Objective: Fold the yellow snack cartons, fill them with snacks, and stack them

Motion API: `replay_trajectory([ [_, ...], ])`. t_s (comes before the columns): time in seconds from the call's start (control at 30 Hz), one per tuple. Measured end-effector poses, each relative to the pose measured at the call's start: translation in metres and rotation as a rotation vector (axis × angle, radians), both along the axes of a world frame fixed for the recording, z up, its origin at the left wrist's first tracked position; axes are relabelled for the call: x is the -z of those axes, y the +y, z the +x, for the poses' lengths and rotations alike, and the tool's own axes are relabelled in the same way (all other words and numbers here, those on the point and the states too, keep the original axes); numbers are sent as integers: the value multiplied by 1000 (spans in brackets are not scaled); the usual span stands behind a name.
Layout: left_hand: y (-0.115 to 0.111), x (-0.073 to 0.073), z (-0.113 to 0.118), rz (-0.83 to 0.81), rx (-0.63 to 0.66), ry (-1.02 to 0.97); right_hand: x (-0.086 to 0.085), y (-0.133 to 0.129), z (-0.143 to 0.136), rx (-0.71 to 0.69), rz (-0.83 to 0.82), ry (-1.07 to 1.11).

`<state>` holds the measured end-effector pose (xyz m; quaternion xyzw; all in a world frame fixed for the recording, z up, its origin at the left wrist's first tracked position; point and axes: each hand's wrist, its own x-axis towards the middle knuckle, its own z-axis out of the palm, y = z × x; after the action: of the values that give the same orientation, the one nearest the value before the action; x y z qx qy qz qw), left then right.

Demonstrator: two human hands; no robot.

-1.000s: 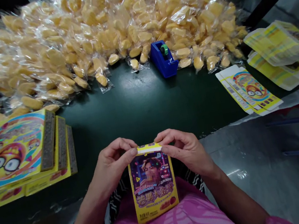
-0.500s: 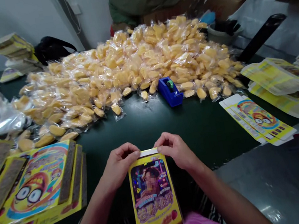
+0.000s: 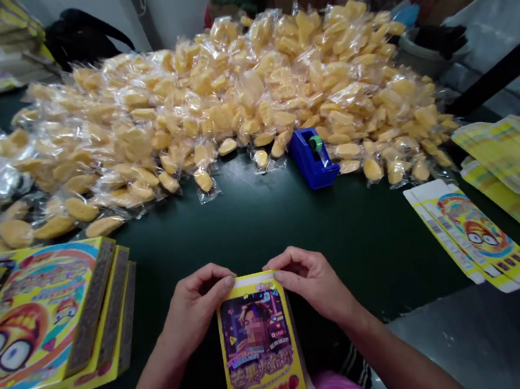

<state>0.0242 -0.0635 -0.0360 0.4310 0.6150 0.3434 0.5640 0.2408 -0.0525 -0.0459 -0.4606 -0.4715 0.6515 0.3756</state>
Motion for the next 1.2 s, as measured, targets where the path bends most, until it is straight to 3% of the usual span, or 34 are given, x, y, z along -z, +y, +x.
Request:
replay_trajectory([
  [0.17,-2,3,0,-27,2,-6,-2,2,1,-11,68,-74],
  [0.4,-26,15,7,-45,-249,-92,12,-19,2,55,112,-40],
  [0.57,-14,20,6,-18,-227,-103,13,-14,-3,98,158,-69],
  [0.8,-7,30,17,18,-357,-144,18,-11,-12,123,85,43],
  [0.97,-10,19,1,68,-233,43,20,-22,-19,155,-18,163],
  [1.2,4,-6,-12,62,70,-5,8,-26,-14,127,-39,160],
])
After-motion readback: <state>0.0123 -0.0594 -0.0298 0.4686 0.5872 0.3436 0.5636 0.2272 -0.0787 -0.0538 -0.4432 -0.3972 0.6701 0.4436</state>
